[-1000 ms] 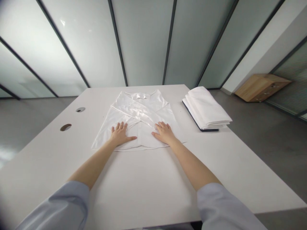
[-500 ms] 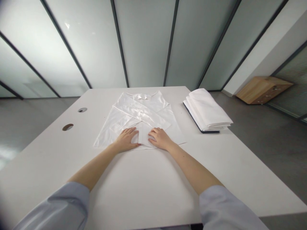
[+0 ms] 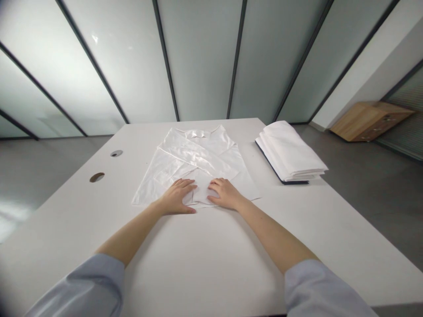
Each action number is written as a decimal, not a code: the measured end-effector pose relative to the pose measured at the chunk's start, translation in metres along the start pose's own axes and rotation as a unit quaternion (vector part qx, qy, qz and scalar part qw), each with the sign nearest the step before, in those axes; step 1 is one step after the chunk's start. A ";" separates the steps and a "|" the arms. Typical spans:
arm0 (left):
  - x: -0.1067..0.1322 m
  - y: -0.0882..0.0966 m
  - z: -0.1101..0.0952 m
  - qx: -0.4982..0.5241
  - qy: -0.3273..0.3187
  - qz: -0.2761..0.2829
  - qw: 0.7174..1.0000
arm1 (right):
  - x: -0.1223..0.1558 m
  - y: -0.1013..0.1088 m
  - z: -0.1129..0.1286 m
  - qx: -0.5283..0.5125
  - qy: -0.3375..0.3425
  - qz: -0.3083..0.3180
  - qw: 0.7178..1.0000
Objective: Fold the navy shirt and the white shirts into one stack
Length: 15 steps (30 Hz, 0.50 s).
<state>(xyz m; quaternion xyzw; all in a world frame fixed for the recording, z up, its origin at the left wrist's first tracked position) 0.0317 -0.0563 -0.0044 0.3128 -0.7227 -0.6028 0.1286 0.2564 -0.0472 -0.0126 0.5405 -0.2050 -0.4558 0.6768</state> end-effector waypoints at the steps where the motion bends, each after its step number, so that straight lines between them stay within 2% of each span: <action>1: -0.001 0.000 -0.002 0.005 -0.012 -0.004 1.000 | 0.000 0.001 0.001 -0.006 0.006 -0.007 1.000; 5: -0.005 -0.001 -0.010 0.035 -0.053 0.010 0.998 | -0.001 0.003 0.006 -0.031 0.031 -0.018 0.999; 9: -0.007 -0.006 -0.011 0.031 -0.067 0.002 0.997 | -0.002 0.005 0.010 -0.043 0.040 -0.011 0.998; 12: -0.009 -0.011 -0.009 0.014 -0.054 0.000 0.998 | 0.000 0.005 0.012 -0.040 0.035 -0.007 0.999; 15: -0.011 -0.013 -0.007 -0.003 -0.008 0.000 1.000 | 0.000 0.003 0.015 -0.028 0.040 0.006 0.999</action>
Point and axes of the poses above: each hand's wrist, its own x-axis away from the middle knuckle, its own y-axis out of the back of the hand, z = x × y, the point moved 3 cm from there along -x, towards the middle knuckle, and after that the axes turned 10 degrees about -y, right-handed, at the moved point
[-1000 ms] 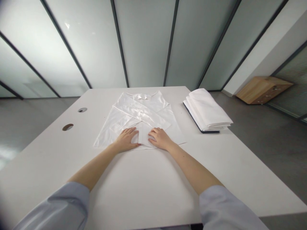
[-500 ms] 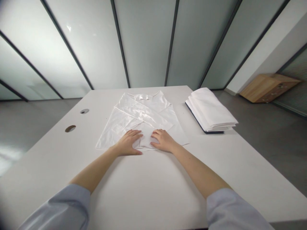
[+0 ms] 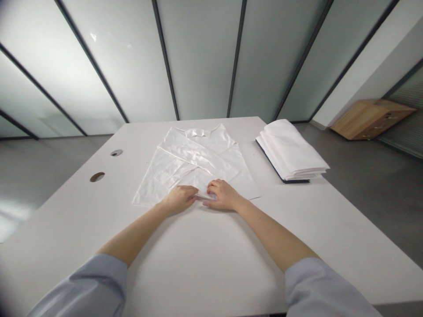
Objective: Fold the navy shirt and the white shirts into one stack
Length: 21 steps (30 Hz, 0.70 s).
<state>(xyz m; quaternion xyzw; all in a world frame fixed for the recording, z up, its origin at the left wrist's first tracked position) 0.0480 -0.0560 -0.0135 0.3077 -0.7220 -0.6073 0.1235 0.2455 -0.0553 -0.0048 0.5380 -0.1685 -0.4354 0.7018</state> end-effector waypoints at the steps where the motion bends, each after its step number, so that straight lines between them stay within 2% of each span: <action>1: 0.000 0.001 0.000 -0.006 0.015 0.000 1.000 | -0.001 -0.001 0.001 0.009 0.002 0.004 1.000; 6: -0.003 0.007 -0.003 -0.051 0.032 0.023 0.998 | -0.003 -0.004 0.000 0.072 -0.016 0.020 0.997; 13: 0.002 0.010 -0.005 -0.100 -0.021 0.093 0.990 | 0.003 0.006 -0.010 0.117 -0.006 0.040 0.992; 16: 0.021 0.018 0.002 -0.115 -0.028 0.093 0.989 | 0.016 0.015 -0.018 0.152 -0.015 0.039 0.988; 21: 0.079 0.032 0.034 -0.112 0.032 0.041 0.992 | 0.055 0.022 -0.049 0.196 -0.070 0.013 0.978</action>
Point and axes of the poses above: each hand's wrist, its own x-axis away from the middle knuckle, its own y-axis out of the back of the hand, z = x × y, the point moved 3 cm from there along -x, towards the middle knuckle, and after that the axes turned 10 degrees about -y, right-handed, at the moved point
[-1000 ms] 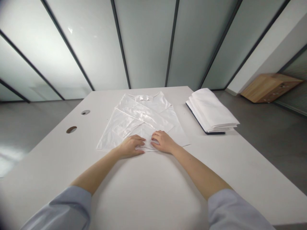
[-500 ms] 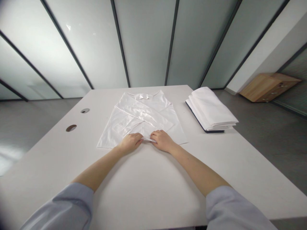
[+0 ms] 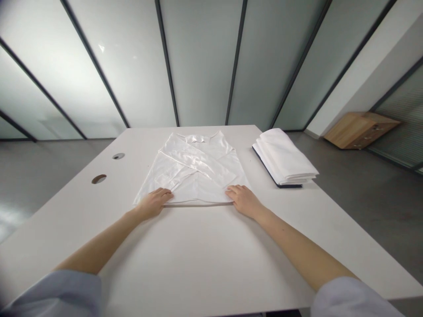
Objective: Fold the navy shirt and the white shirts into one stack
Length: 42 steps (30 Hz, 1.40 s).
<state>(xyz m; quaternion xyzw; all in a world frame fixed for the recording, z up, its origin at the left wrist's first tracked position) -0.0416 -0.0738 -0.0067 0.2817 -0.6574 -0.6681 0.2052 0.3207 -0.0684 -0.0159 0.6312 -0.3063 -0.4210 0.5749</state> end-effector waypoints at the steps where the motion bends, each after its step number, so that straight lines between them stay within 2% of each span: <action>1: 0.011 -0.001 0.008 0.000 0.021 -0.008 1.000 | 0.006 -0.004 -0.008 0.000 -0.015 -0.011 1.000; 4: 0.036 -0.004 0.031 -0.001 0.089 -0.036 0.995 | 0.015 -0.014 -0.027 -0.022 -0.049 -0.035 0.998; 6: 0.044 -0.004 0.044 0.013 0.131 -0.041 0.990 | 0.013 -0.017 -0.034 -0.045 -0.060 -0.038 0.996; 10: 0.048 0.010 0.061 0.058 0.206 -0.032 0.976 | 0.005 -0.004 -0.036 -0.070 -0.103 -0.039 0.992; 13: 0.051 0.031 0.062 0.081 0.238 -0.055 0.966 | 0.007 0.015 -0.037 -0.072 -0.138 -0.044 0.987; 17: 0.064 0.066 0.050 0.122 0.241 -0.073 0.960 | 0.025 0.045 -0.038 -0.090 -0.138 -0.029 0.986; 23: 0.086 0.132 0.036 0.235 0.209 -0.076 0.946 | 0.056 0.113 -0.044 -0.168 -0.154 -0.001 0.974; 24: 0.089 0.143 0.037 0.249 0.210 -0.095 0.940 | 0.058 0.126 -0.046 -0.177 -0.161 -0.003 0.971; 26: 0.091 0.163 0.040 0.272 0.230 -0.171 0.918 | 0.056 0.151 -0.049 -0.189 -0.175 -0.029 0.966; 27: 0.090 0.171 0.043 0.284 0.244 -0.227 0.899 | 0.053 0.162 -0.050 -0.191 -0.184 -0.051 0.963; 29: 0.083 0.180 0.052 0.315 0.268 -0.348 0.842 | 0.040 0.180 -0.054 -0.188 -0.210 -0.106 0.954; 31: 0.066 0.178 0.063 0.350 0.273 -0.442 0.780 | 0.020 0.188 -0.059 -0.184 -0.231 -0.152 0.943; 33: 0.042 0.166 0.078 0.368 0.270 -0.477 0.751 | -0.006 0.185 -0.064 -0.181 -0.232 -0.175 0.939; 34: 0.029 0.156 0.087 0.361 0.281 -0.472 0.753 | -0.020 0.180 -0.067 -0.178 -0.229 -0.182 0.940; 35: 0.016 0.146 0.096 0.338 0.299 -0.456 0.767 | -0.035 0.171 -0.070 -0.174 -0.216 -0.164 0.947; 38: -0.016 0.111 0.120 0.182 0.366 -0.390 0.825 | -0.076 0.134 -0.081 -0.146 -0.212 -0.104 0.961; 40: -0.033 0.085 0.130 0.125 0.380 -0.335 0.853 | -0.096 0.109 -0.087 -0.114 -0.227 -0.107 0.961; 42: -0.045 0.062 0.137 0.109 0.383 -0.299 0.867 | -0.110 0.085 -0.090 -0.094 -0.238 -0.120 0.959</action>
Point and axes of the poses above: each hand's wrist, its own x-axis away from the middle knuckle, its own y-axis out of the back of the hand, z = x × y, the point moved 3 cm from there along -x, towards the middle knuckle, and after that the axes turned 10 degrees about -y, right-handed, at the moved point
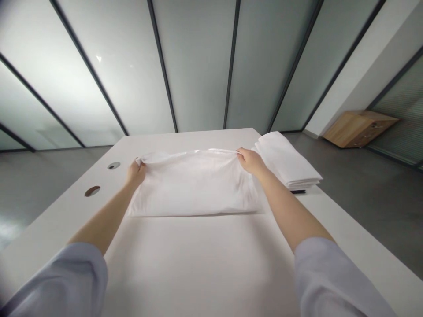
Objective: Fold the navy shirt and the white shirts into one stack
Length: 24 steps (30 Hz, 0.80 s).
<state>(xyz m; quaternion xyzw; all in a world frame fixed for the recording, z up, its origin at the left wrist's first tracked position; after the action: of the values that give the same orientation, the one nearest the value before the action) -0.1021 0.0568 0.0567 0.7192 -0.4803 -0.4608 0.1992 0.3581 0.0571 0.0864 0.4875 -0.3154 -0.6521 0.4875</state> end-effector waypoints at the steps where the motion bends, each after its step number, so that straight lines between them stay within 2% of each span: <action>1: 0.000 -0.011 0.003 -0.003 0.006 0.011 1.000 | -0.003 -0.012 -0.001 0.004 -0.005 -0.005 1.000; 6: -0.001 -0.050 0.016 0.016 0.058 0.046 0.997 | -0.010 -0.056 -0.006 0.007 -0.058 0.024 0.998; 11: -0.004 -0.066 0.026 -0.002 0.104 0.034 0.994 | -0.010 -0.084 -0.012 0.037 -0.117 0.062 0.991; 14: -0.005 -0.067 0.027 -0.035 0.103 0.051 0.993 | -0.012 -0.091 -0.016 0.059 -0.139 0.057 0.987; 18: -0.010 -0.069 0.024 -0.093 0.087 0.123 0.984 | -0.023 -0.093 -0.025 0.046 -0.146 0.084 0.985; 21: -0.013 -0.069 0.023 -0.114 0.079 0.152 0.979 | -0.037 -0.091 -0.040 0.018 -0.144 0.123 0.982; 24: -0.013 -0.068 0.025 -0.111 0.090 0.152 0.978 | -0.048 -0.084 -0.062 -0.033 -0.193 0.153 0.969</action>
<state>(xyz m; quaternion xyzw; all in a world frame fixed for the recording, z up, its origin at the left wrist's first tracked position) -0.0900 0.1036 0.0012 0.6501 -0.5096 -0.4090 0.3879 0.3910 0.1338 0.0078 0.2820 -0.4521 -0.6618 0.5273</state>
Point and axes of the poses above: each hand's wrist, its own x-axis away from the middle knuckle, its own y-axis out of the back of the hand, z = x × y, the point moved 3 cm from there along -x, towards the middle knuckle, and after that the axes turned 10 degrees about -y, right-handed, at the moved point
